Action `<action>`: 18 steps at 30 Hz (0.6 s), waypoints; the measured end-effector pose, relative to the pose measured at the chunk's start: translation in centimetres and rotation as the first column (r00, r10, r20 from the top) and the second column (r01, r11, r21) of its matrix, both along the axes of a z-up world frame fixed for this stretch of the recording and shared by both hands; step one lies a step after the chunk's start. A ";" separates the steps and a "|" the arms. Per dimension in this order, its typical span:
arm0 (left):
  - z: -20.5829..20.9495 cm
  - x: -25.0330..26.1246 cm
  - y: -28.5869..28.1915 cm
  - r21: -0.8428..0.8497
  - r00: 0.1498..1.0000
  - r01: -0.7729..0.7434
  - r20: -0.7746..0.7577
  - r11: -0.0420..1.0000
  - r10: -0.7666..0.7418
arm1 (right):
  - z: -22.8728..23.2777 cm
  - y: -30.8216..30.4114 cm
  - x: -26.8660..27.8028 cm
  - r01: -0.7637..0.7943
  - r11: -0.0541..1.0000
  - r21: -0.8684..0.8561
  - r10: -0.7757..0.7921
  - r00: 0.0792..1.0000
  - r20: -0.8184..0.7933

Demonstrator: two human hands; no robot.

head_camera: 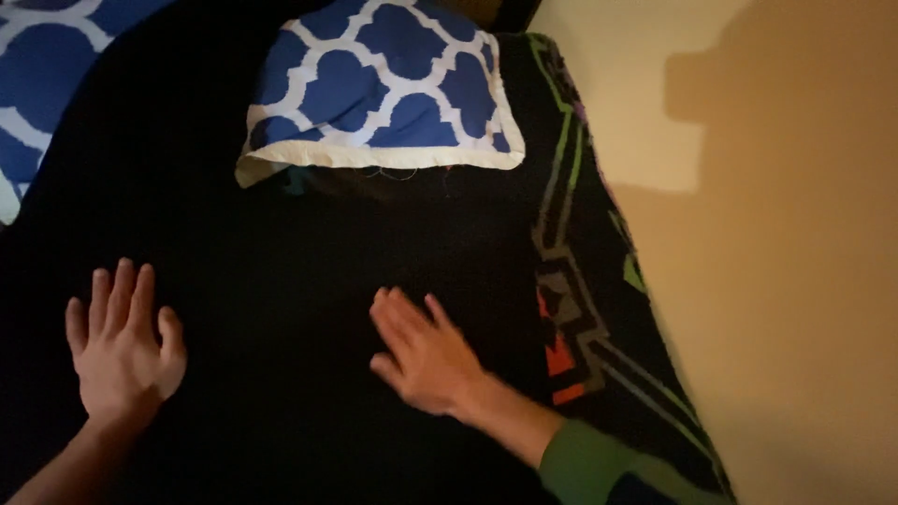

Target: Taking a garment from a shelf, folding it on a bed, and putting it back.

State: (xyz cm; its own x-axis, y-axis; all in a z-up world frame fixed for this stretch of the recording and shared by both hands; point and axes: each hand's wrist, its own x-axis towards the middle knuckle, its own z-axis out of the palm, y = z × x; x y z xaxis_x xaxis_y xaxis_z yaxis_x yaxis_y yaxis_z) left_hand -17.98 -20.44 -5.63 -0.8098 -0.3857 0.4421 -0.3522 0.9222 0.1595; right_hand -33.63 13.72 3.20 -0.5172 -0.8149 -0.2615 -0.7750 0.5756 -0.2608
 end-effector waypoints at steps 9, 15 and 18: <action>3.0 -1.2 -0.3 0.262 0.968 -0.128 0.243 0.957 0.063 | -5.0 13.0 -1.0 0.085 0.989 -0.119 -0.137 0.820 -0.555; 0.5 -1.1 0.6 0.268 0.849 -0.283 0.516 0.921 0.111 | -7.1 13.9 -0.7 0.172 0.953 -0.251 -0.278 0.823 -0.494; -3.7 2.0 2.5 -0.391 0.931 -0.222 0.187 0.893 0.314 | -7.4 12.2 0.7 0.284 0.954 -0.100 -0.296 0.821 -0.488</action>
